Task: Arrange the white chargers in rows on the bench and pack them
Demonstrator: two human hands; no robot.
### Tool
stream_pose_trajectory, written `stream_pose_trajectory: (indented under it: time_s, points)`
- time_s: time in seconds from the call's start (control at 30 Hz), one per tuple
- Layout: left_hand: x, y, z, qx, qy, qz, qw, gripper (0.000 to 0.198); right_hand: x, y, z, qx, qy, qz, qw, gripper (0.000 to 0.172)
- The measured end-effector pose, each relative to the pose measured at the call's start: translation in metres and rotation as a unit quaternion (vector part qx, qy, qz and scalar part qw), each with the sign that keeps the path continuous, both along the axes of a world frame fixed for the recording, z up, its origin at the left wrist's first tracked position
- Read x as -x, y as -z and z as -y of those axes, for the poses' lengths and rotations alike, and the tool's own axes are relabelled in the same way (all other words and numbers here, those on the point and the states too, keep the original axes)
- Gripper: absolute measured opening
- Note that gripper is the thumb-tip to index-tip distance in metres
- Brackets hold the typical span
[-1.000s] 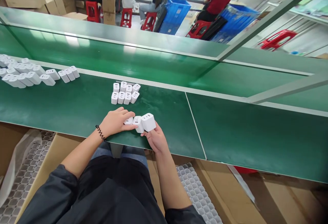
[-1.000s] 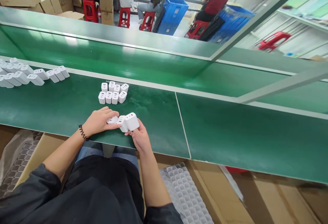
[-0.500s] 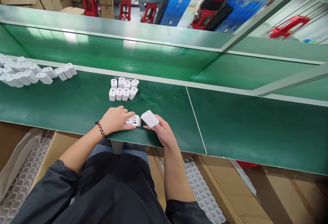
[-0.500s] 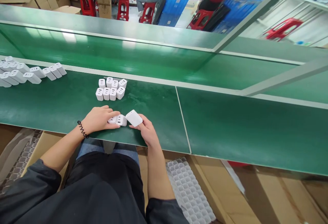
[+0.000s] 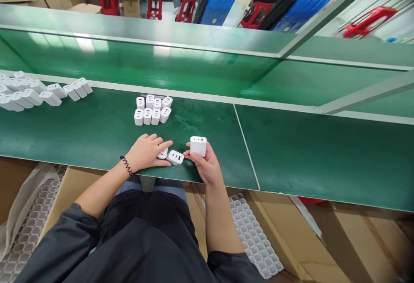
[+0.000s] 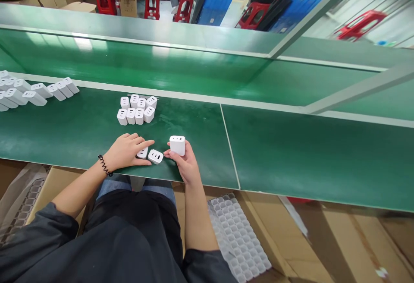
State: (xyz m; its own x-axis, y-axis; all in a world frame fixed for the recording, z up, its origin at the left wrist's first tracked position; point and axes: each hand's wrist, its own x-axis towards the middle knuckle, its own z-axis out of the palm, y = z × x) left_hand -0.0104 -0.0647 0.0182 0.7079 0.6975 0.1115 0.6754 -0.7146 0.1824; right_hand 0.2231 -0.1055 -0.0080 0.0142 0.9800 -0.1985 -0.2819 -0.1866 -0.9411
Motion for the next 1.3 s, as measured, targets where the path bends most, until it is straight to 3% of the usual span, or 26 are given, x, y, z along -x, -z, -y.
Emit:
stream_pose_trajectory:
  time_s: [0.13,0.23,0.37,0.43,0.57,0.8,0.93,1.13,1.3]
  points:
    - [0.012,-0.002,0.003,-0.030,-0.009,0.062,0.998,0.071,-0.007,0.009,0.005,-0.063,0.011,0.029,0.998,0.034]
    - [0.027,0.000,0.006,-0.020,-0.041,0.117,0.992,0.074,-0.020,0.004,0.015,-0.138,-0.072,0.103,0.982,0.032]
    - [0.041,0.013,0.011,0.045,-0.076,0.198,0.976,0.085,-0.023,-0.014,0.023,-0.215,-0.234,0.251,0.914,0.031]
    - [0.042,0.020,0.012,0.075,-0.083,0.231,0.967,0.088,-0.016,-0.020,0.026,-0.234,-0.262,0.306,0.885,0.030]
    - [0.041,0.029,0.014,0.115,-0.086,0.288,0.947,0.082,0.002,-0.018,0.030,-0.264,-0.214,0.378,0.861,0.030]
    - [0.047,0.036,0.012,0.156,-0.077,0.320,0.931,0.081,0.012,-0.011,0.035,-0.245,-0.178,0.416,0.857,0.032]
    - [0.048,0.037,0.013,0.168,-0.073,0.328,0.927,0.080,0.006,-0.012,0.034,-0.242,-0.171,0.370,0.881,0.031]
    - [0.047,0.036,0.013,0.173,-0.082,0.335,0.922,0.079,-0.013,-0.004,0.015,-0.135,-0.033,0.297,0.945,0.034]
    - [0.047,0.036,0.012,0.169,-0.083,0.334,0.924,0.077,-0.005,0.011,-0.001,-0.123,0.025,0.297,0.947,0.037]
